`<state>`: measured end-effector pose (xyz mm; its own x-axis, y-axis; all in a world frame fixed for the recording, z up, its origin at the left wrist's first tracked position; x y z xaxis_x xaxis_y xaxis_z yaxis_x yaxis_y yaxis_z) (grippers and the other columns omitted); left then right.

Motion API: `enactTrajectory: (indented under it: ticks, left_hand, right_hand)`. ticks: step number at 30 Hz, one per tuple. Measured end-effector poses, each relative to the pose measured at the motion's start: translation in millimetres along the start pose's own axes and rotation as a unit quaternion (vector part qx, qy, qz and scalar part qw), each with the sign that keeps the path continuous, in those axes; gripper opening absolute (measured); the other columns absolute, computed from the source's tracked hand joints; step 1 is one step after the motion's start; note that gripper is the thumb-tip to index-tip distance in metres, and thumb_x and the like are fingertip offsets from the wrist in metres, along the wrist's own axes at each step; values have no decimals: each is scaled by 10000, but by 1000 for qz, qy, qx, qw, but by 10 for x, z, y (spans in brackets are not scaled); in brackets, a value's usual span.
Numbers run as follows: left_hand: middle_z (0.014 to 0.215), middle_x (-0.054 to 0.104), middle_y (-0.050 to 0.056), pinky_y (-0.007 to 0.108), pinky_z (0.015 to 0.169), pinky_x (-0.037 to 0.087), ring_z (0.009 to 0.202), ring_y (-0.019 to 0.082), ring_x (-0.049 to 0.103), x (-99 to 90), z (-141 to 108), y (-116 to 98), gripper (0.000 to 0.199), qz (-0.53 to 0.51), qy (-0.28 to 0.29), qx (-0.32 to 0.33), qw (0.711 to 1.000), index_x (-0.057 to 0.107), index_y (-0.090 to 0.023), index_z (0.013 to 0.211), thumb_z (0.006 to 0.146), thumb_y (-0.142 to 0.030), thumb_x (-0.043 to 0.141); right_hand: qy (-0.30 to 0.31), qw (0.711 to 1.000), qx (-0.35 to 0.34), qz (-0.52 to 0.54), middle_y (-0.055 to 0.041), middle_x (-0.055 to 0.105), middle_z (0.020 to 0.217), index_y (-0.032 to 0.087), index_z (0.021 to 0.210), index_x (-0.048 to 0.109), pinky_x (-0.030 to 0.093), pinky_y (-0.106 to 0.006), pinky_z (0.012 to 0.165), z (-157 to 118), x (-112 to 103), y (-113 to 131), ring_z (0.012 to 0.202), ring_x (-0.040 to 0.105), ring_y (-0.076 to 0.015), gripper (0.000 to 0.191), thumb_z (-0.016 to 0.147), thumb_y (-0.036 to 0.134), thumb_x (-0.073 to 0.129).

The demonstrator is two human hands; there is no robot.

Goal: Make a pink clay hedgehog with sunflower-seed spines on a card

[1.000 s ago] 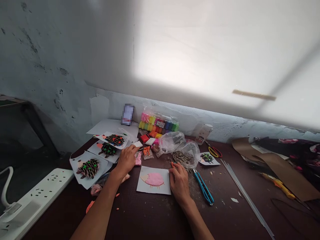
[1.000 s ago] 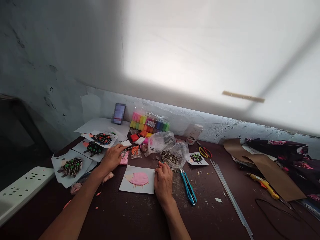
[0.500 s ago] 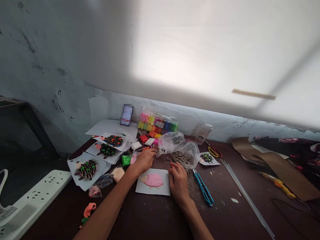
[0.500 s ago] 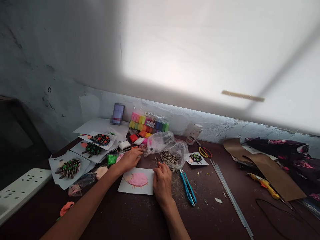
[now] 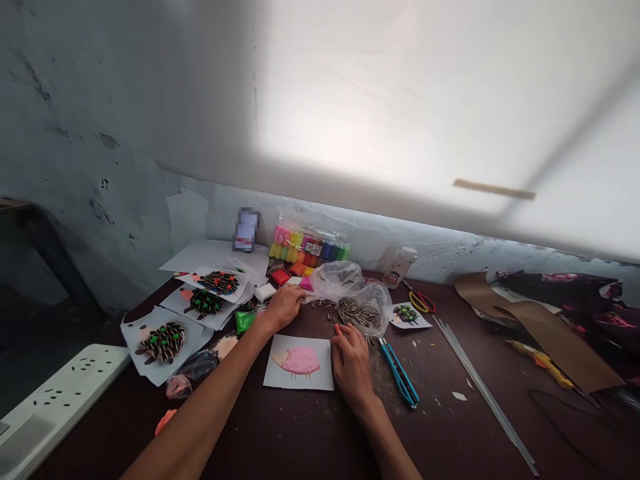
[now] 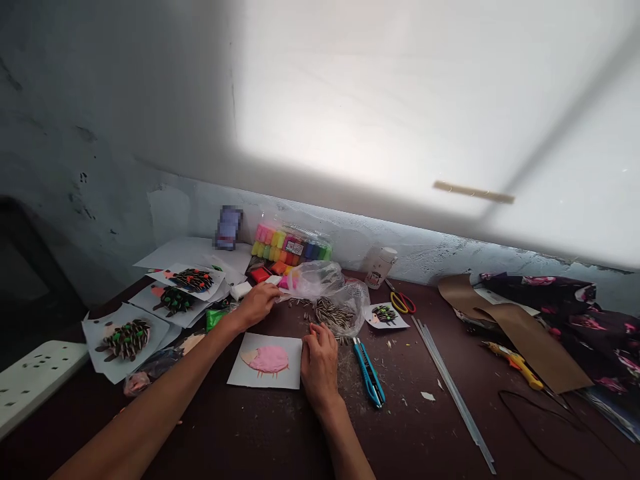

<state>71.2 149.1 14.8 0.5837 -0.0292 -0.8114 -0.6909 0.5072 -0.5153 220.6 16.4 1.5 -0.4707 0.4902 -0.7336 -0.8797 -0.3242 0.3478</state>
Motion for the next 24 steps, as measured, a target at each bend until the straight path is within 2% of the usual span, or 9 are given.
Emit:
enactTrajectory:
  ticks: [3,6,7,9,12,14,16,19,24]
  left_hand:
    - [1026,674,66,327,873,471,973,192,593,-169,-184,-35,284,-246,-4,-16,969,651,-170,999,896,-313,429]
    - [1084,650,83,309,680,524,782,174,650,-106,-445,-85,402,-463,94,-95,876,586,-159,1055,845,-489,489]
    - [1085,647,86,305,666,527,747,164,655,-97,-527,-104,430,-507,104,-112,848,573,-160,1046,804,-514,547]
    - [1050,656,80,280,659,520,709,141,651,-98,-647,-130,436,-546,98,-117,824,568,-158,1001,712,-465,678]
    - [762,653,11,214,510,436,545,103,591,-62,-736,-136,446,-538,93,-120,829,533,-158,966,651,-396,740]
    - [683,626,-18,196,461,376,484,85,545,-43,-751,-152,409,-531,94,-115,834,504,-164,919,656,-384,728]
    - [696,639,-8,195,458,355,475,73,517,-32,-760,-187,359,-520,109,-108,840,488,-164,866,666,-368,707]
    - [705,652,6,196,485,351,526,78,519,-46,-788,-243,287,-497,141,-100,851,488,-161,824,674,-321,674]
    - [691,639,0,206,540,360,657,119,577,-98,-831,-278,210,-482,170,-78,856,508,-162,830,687,-267,621]
  right_hand:
    - [1,1000,10,17,-113,621,1111,203,863,656,402,-477,975,20,-2,-13,1178,482,-268,232,866,132,436]
    - [-7,998,34,58,-116,628,1098,202,896,655,423,-450,950,50,-22,-15,1118,528,-257,205,868,162,456]
    - [-11,996,45,80,-118,630,1097,200,908,655,433,-435,941,66,-36,-8,1091,546,-249,194,867,178,466]
    - [-14,988,69,136,-119,631,1104,196,917,656,454,-400,916,113,-65,26,1049,573,-232,179,865,218,486]
    - [23,967,84,241,-102,648,1084,199,885,666,469,-344,875,243,-71,154,1019,593,-213,200,879,291,488]
    - [57,950,105,289,-85,669,1030,192,884,673,470,-296,818,351,-47,223,962,606,-201,251,889,359,486]
    - [73,935,134,321,-59,686,897,177,893,673,463,-263,728,453,-9,242,842,609,-185,326,890,435,473]
    - [102,920,154,345,-15,615,656,158,673,630,420,-243,609,542,104,232,655,552,-154,455,857,539,463]
    - [150,867,200,431,0,583,588,159,655,627,399,-237,568,458,278,186,580,516,-131,396,756,540,595]
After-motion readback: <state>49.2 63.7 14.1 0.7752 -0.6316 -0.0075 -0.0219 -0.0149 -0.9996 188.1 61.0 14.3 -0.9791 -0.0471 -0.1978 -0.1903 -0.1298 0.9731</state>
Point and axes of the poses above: each hand's wrist, its own z-axis towards the middle knuckle, its own x-axis out of the palm, y = z × x, the point moved 7 cm from there along z, towards the middle knuckle
